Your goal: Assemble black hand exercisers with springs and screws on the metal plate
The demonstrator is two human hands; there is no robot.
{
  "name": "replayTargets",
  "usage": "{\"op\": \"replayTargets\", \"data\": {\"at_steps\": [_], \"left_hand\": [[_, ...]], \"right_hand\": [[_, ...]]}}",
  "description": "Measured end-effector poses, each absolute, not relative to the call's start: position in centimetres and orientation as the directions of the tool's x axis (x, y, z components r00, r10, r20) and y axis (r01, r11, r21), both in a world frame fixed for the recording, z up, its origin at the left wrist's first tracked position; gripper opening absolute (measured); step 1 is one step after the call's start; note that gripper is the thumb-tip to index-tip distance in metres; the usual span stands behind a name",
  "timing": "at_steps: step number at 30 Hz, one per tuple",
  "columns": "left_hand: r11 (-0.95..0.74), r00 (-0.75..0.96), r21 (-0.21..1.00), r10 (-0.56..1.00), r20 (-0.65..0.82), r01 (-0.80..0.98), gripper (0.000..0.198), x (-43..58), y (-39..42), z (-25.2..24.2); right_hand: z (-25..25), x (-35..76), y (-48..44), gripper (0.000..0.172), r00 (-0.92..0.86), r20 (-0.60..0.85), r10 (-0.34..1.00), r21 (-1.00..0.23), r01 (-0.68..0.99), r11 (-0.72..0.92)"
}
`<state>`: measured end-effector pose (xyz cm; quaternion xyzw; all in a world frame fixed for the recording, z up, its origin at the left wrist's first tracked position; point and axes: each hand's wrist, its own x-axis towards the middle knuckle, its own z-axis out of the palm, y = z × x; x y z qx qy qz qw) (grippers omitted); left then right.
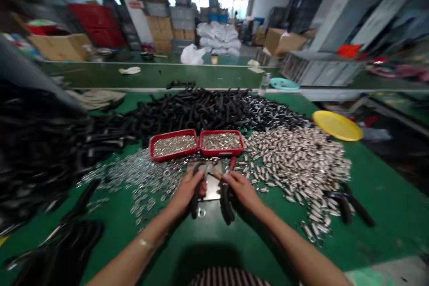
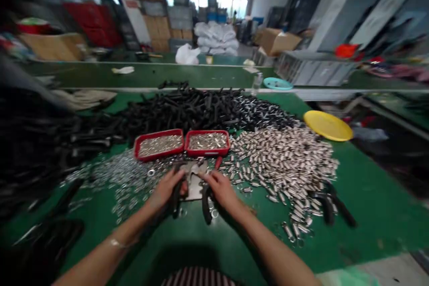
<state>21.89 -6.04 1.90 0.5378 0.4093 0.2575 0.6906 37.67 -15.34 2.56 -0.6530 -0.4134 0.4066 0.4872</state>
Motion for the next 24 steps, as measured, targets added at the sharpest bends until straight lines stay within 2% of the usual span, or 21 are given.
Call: {"op": "replayTargets", "data": {"at_steps": [2,5,9,15,24], "left_hand": [[0.297,0.525,0.949,0.793,-0.309,0.110,0.050,20.1,-7.3,1.0],[0.268,0.557,0.956,0.779,-0.289,0.120,0.055,21.0,-7.8,0.8],[0.274,0.565,0.958,0.778,-0.276,0.090,0.054,22.0,-7.6,1.3],[0.222,0.568,0.968,0.785,-0.249,0.118,0.050,21.5,-7.3,1.7],[0.056,0.568,0.971,0.802,-0.183,0.233,0.045,22.8,-7.2,2.4]], "right_hand": [[2.7,38.0,-14.1,0.037,0.307,-0.039,0.951,-0.953,0.274,-0.127],[3.5,38.0,-13.5,0.032,0.223,0.079,0.972,-0.860,0.508,-0.047],[4.0,37.9,-13.7,0.032,0.138,0.109,0.984,-0.746,0.666,-0.010],[3.5,38.0,-13.3,0.035,0.113,0.078,0.991,-0.695,0.719,-0.028],[3.7,38.0,-13.1,0.033,0.130,0.135,0.982,-0.703,0.711,0.002]]}}
